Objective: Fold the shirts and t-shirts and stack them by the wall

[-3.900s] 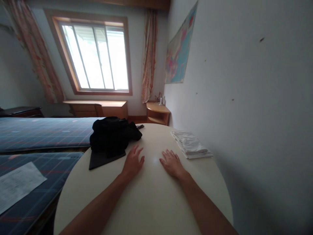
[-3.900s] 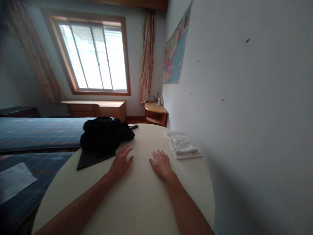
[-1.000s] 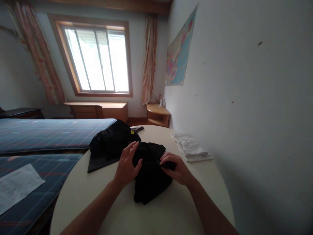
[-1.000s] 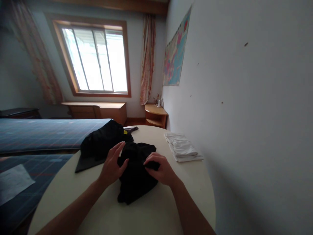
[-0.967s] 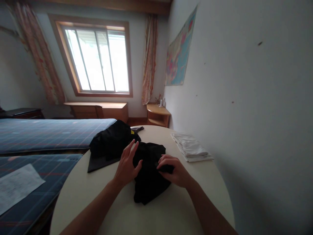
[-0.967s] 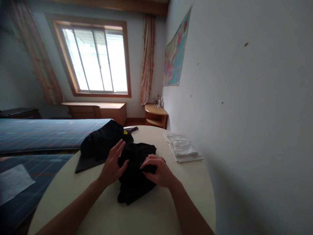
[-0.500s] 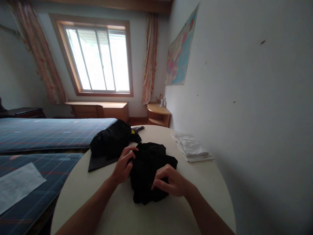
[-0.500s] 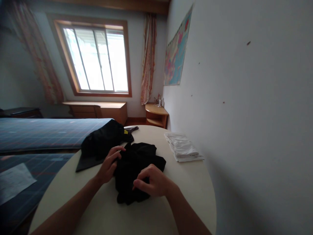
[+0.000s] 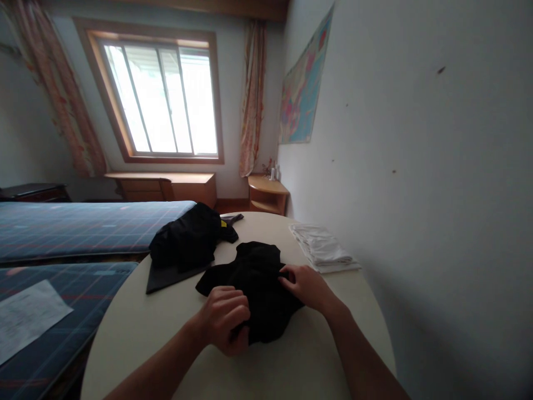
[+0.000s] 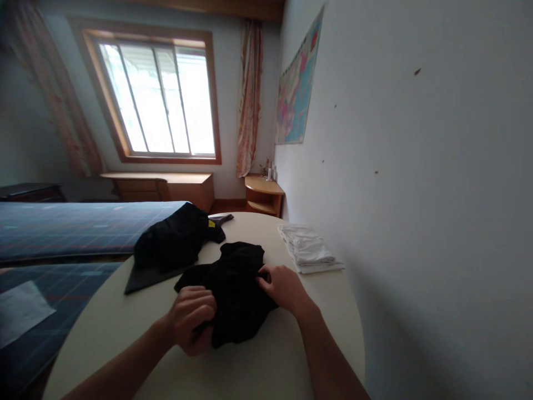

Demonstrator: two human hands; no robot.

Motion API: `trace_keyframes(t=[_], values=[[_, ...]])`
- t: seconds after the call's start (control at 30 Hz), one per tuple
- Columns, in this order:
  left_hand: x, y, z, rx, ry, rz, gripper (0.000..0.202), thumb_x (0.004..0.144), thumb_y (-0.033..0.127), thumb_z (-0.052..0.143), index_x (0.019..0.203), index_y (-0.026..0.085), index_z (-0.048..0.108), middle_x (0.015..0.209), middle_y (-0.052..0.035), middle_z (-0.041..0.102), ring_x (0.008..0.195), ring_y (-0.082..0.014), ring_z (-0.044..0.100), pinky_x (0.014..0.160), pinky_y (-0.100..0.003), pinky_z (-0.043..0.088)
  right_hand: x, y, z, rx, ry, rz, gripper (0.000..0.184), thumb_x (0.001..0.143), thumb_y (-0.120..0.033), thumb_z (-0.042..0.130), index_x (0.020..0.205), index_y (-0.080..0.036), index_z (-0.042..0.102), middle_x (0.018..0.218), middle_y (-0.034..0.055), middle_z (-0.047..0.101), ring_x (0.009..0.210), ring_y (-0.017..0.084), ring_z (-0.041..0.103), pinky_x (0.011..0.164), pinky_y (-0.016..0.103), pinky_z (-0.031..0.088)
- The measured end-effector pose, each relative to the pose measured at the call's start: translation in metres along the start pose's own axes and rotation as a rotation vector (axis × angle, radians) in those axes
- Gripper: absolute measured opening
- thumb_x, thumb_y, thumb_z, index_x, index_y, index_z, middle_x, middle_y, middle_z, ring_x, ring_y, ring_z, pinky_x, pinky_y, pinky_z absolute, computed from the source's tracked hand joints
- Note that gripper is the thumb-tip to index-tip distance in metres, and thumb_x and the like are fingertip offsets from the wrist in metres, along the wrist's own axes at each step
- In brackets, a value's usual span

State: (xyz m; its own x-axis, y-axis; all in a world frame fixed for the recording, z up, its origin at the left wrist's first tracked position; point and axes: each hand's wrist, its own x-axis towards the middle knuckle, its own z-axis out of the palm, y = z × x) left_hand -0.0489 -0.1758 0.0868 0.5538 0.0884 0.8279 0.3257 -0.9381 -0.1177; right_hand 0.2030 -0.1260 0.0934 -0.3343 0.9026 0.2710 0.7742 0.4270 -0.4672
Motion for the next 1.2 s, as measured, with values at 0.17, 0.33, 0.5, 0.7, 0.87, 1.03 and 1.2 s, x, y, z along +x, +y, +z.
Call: trace_keyframes(t=[0.17, 0.33, 0.5, 0.7, 0.87, 1.03, 1.2], values=[[0.004, 0.018, 0.008, -0.06, -0.086, 0.067, 0.007, 0.077, 0.025, 0.04, 0.071, 0.025, 0.035, 0.049, 0.0041, 0.04, 0.039, -0.0144, 0.036, 0.04, -0.032, 0.02, 0.006, 0.003, -0.001, 0.053, 0.169, 0.097, 0.027, 0.092, -0.04, 0.047, 0.095, -0.022, 0.067, 0.071, 0.0037, 0.068, 0.064, 0.019, 0.062, 0.059, 0.028, 0.037], [0.006, 0.039, 0.021, -0.234, -0.139, 0.15, 0.012, 0.087, 0.032, 0.042, 0.078, 0.024, 0.045, 0.062, -0.0001, 0.059, 0.051, -0.0146, 0.055, 0.042, -0.03, 0.038, 0.012, 0.012, -0.002, 0.368, 0.365, 0.163, 0.038, 0.094, -0.05, 0.04, 0.108, -0.02, 0.058, 0.074, 0.0032, 0.067, 0.068, 0.019, 0.064, 0.063, 0.029, 0.045], [0.004, 0.027, 0.016, -0.117, 0.145, -0.092, 0.025, 0.09, 0.023, 0.043, 0.113, 0.021, 0.055, 0.113, -0.0116, 0.067, 0.11, -0.0256, 0.061, 0.09, -0.044, 0.053, 0.015, 0.018, 0.003, 0.531, 0.394, 0.08, 0.039, 0.092, -0.053, 0.044, 0.11, -0.02, 0.057, 0.103, 0.009, 0.068, 0.091, 0.022, 0.065, 0.075, 0.033, 0.051], [-0.009, -0.01, 0.017, 0.047, -0.094, -0.614, 0.074, 0.089, 0.03, 0.057, 0.153, 0.022, 0.021, 0.157, -0.0163, 0.027, 0.143, -0.0333, 0.03, 0.111, -0.055, 0.035, 0.01, 0.01, 0.007, 0.582, 0.197, -0.061, 0.045, 0.097, -0.048, 0.042, 0.136, -0.025, 0.047, 0.13, 0.0074, 0.06, 0.12, 0.02, 0.055, 0.108, 0.041, 0.039], [-0.02, -0.018, 0.029, -0.053, -0.323, -0.806, 0.084, 0.086, 0.031, 0.06, 0.156, 0.025, 0.013, 0.145, -0.0145, 0.049, 0.123, -0.0309, 0.056, 0.096, -0.046, 0.05, 0.0, 0.0, 0.005, 0.516, -0.097, -0.146, 0.074, 0.09, -0.053, 0.058, 0.152, -0.027, 0.028, 0.154, 0.0091, 0.035, 0.141, 0.025, 0.034, 0.118, 0.048, 0.023], [-0.014, -0.017, 0.016, -0.099, -0.464, -0.773, 0.051, 0.087, 0.035, 0.059, 0.136, 0.022, 0.052, 0.104, -0.0093, 0.073, 0.088, -0.0265, 0.07, 0.075, -0.035, 0.054, -0.002, -0.002, 0.005, 0.343, -0.283, -0.146, 0.096, 0.07, -0.058, 0.076, 0.15, -0.027, 0.034, 0.157, 0.0097, 0.029, 0.148, 0.032, 0.015, 0.119, 0.057, 0.006], [-0.011, -0.024, 0.003, -0.316, -0.429, -0.821, 0.041, 0.099, 0.045, 0.038, 0.099, 0.019, 0.069, 0.081, -0.002, 0.071, 0.072, -0.0167, 0.065, 0.066, -0.026, 0.051, -0.003, 0.003, 0.0, 0.31, -0.364, -0.169, 0.102, 0.058, -0.057, 0.084, 0.147, -0.033, 0.04, 0.159, 0.0071, 0.024, 0.148, 0.036, 0.006, 0.117, 0.06, 0.002]])
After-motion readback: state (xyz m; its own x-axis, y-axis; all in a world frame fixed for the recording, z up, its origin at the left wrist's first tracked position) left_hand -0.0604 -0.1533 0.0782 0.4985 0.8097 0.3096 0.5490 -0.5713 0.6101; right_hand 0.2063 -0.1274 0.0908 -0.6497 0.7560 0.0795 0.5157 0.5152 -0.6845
